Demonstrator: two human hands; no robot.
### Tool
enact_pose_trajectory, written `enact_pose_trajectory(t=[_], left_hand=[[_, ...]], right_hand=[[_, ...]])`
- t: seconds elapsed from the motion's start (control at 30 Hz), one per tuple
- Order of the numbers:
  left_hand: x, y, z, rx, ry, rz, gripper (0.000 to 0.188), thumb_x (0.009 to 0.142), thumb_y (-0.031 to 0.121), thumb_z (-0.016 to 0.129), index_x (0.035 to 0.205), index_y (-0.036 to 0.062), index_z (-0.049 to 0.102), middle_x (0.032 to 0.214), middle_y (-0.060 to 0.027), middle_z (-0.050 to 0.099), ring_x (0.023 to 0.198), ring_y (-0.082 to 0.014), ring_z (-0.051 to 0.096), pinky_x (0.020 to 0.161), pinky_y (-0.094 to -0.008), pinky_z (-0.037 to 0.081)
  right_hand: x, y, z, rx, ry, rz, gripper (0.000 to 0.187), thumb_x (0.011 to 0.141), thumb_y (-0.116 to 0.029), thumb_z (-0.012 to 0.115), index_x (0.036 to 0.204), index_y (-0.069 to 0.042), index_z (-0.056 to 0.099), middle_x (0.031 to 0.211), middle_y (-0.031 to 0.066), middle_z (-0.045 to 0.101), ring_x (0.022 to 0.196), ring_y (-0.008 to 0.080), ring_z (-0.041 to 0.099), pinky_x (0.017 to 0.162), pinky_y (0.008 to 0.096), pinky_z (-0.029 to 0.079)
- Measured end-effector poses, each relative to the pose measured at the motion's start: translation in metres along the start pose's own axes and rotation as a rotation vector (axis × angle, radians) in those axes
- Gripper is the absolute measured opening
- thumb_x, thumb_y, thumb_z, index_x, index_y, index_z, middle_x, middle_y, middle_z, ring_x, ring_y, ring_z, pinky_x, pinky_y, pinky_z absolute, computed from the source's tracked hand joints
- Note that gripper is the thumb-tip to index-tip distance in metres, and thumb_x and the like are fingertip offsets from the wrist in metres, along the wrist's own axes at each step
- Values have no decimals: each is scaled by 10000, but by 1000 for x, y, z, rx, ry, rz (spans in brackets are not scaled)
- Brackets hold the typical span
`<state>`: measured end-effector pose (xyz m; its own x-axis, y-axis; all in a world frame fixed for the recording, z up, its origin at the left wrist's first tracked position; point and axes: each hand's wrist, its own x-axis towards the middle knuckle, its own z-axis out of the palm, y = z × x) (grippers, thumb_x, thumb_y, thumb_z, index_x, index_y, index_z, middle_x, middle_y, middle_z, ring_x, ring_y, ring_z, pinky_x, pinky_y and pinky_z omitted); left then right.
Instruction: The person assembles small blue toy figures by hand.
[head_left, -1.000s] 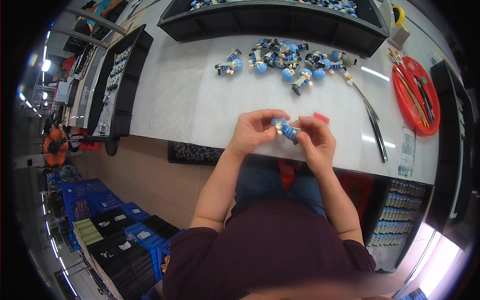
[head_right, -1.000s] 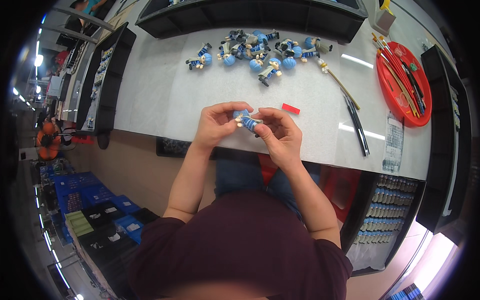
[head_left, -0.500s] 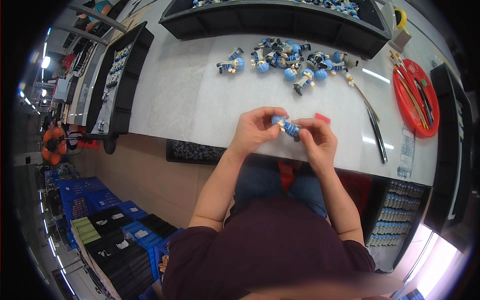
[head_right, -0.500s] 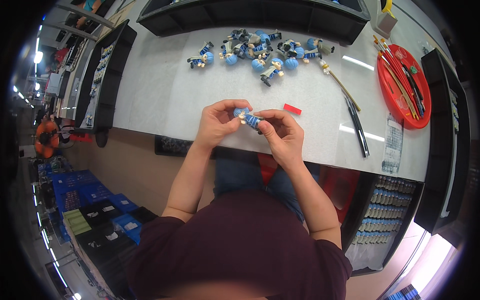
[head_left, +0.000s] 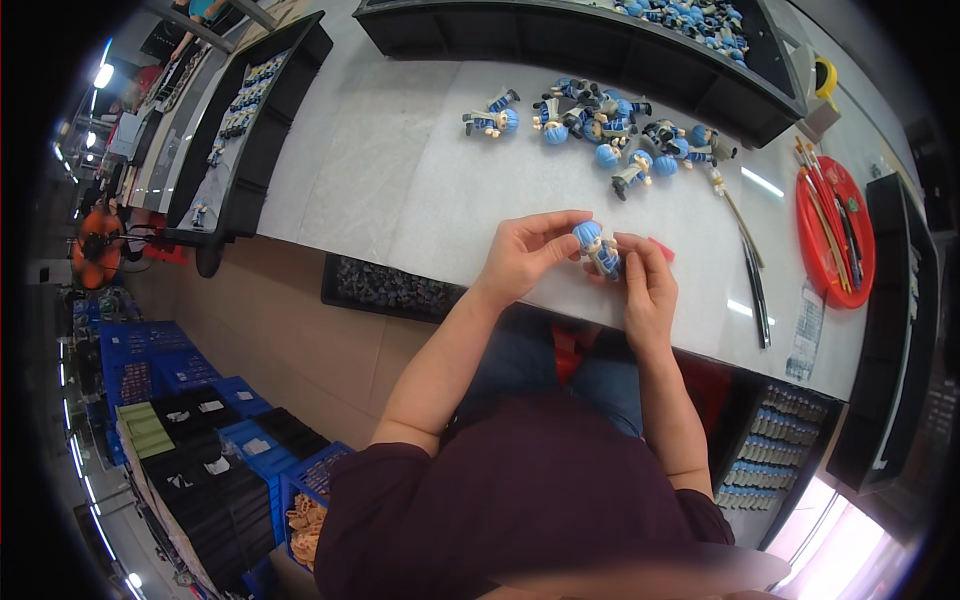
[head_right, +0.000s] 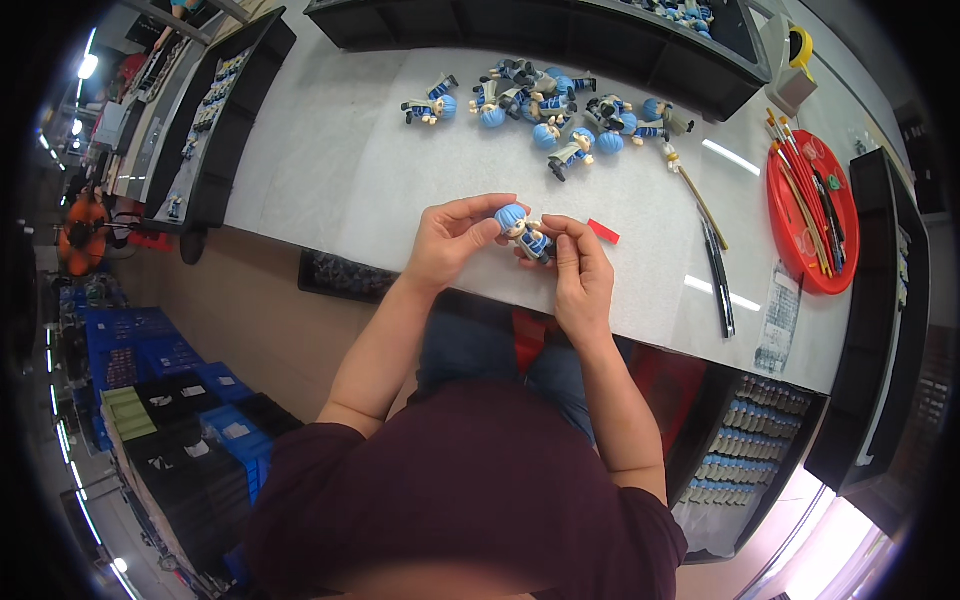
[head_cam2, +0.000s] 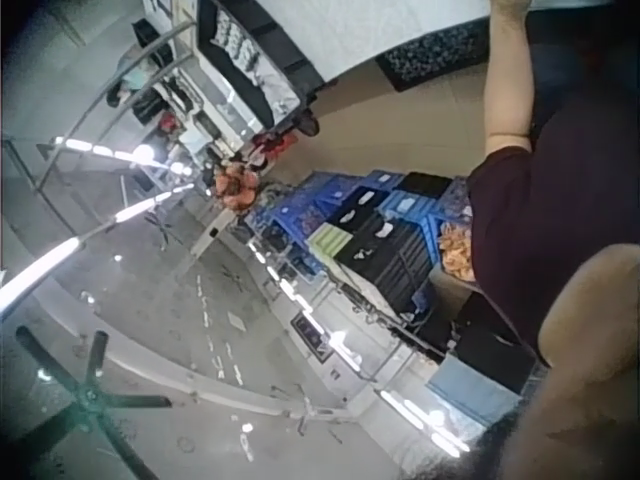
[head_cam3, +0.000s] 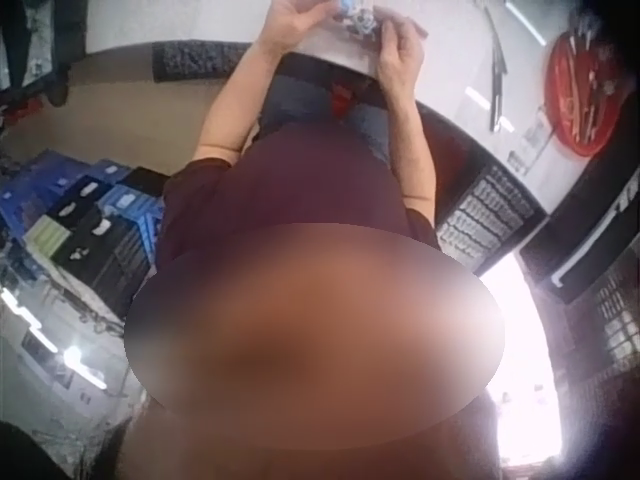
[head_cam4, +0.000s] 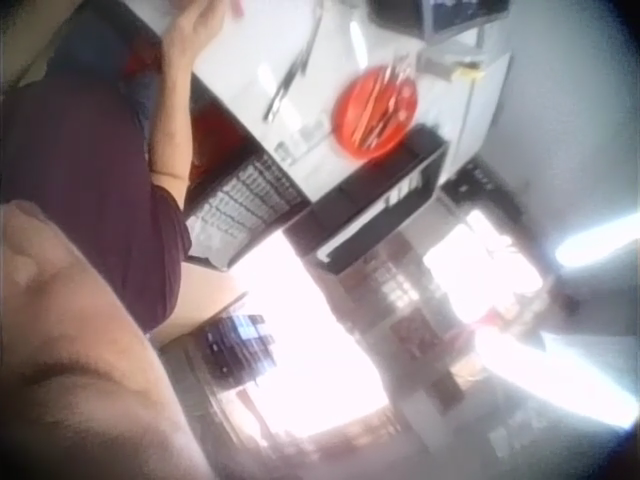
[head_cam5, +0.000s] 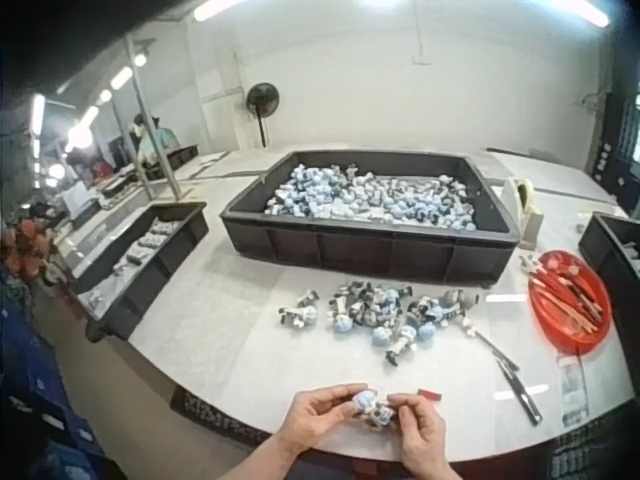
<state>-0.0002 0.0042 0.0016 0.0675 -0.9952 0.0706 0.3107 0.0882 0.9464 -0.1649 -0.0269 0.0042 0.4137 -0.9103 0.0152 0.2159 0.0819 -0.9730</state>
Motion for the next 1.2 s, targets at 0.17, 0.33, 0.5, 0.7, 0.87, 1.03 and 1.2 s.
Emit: enact_pose_trajectory(t=[0.17, 0.33, 0.5, 0.7, 0.87, 1.03, 1.2], left_hand=[[-1, 1, 0, -2, 5, -13, 282, 823, 44, 560, 1096, -26, 555, 997, -108, 613, 884, -142, 570, 739, -266, 475], [-1, 1, 0, -23, -5, 4, 280, 821, 33, 560, 1096, -20, 559, 987, -103, 615, 872, -137, 570, 735, -264, 476], [0, -2, 0, -18, 4, 18, 280, 818, 36, 566, 1093, -13, 564, 986, -99, 615, 867, -133, 570, 733, -260, 476], [-1, 0, 0, -31, -2, 16, 278, 819, 33, 565, 1093, -9, 566, 969, -87, 616, 847, -124, 567, 727, -254, 473], [0, 0, 0, -55, -8, 16, 272, 823, 37, 561, 1092, -7, 568, 945, -76, 618, 827, -117, 563, 714, -246, 468], [0, -5, -2, 0, -9, 6, 261, 848, 87, 546, 1093, 1, 571, 920, -61, 620, 820, -98, 557, 705, -233, 461], [-1, -5, -1, 15, -8, 9, 248, 853, 84, 538, 1085, 7, 578, 906, -49, 614, 796, -87, 548, 694, -221, 457]], right_hand=[[0, 1, 1, -9, -1, -3, 230, 931, -69, 325, 1079, 28, 471, 982, 135, 551, 822, 200, 611, 717, 266, 507], [0, -1, 2, -24, 2, -1, 230, 929, -62, 321, 1079, 30, 469, 978, 138, 554, 825, 200, 611, 720, 268, 507], [0, -1, 2, -25, -6, 4, 229, 929, -62, 324, 1080, 31, 467, 973, 140, 560, 831, 199, 611, 721, 261, 504], [1, 2, 0, -16, -11, 17, 223, 928, -66, 337, 1076, 27, 476, 976, 123, 564, 828, 178, 602, 723, 251, 494], [0, 6, 0, -41, -18, -25, 189, 909, -56, 413, 1059, 27, 494, 985, 95, 567, 858, 116, 554, 745, 238, 458], [-3, 2, 5, -137, -16, -102, 191, 884, -39, 470, 1060, 31, 496, 998, 92, 563, 893, 120, 545, 767, 245, 447], [-3, 3, 6, -170, -4, -137, 197, 874, -28, 487, 1061, 32, 499, 1002, 95, 562, 903, 128, 547, 771, 246, 448]])
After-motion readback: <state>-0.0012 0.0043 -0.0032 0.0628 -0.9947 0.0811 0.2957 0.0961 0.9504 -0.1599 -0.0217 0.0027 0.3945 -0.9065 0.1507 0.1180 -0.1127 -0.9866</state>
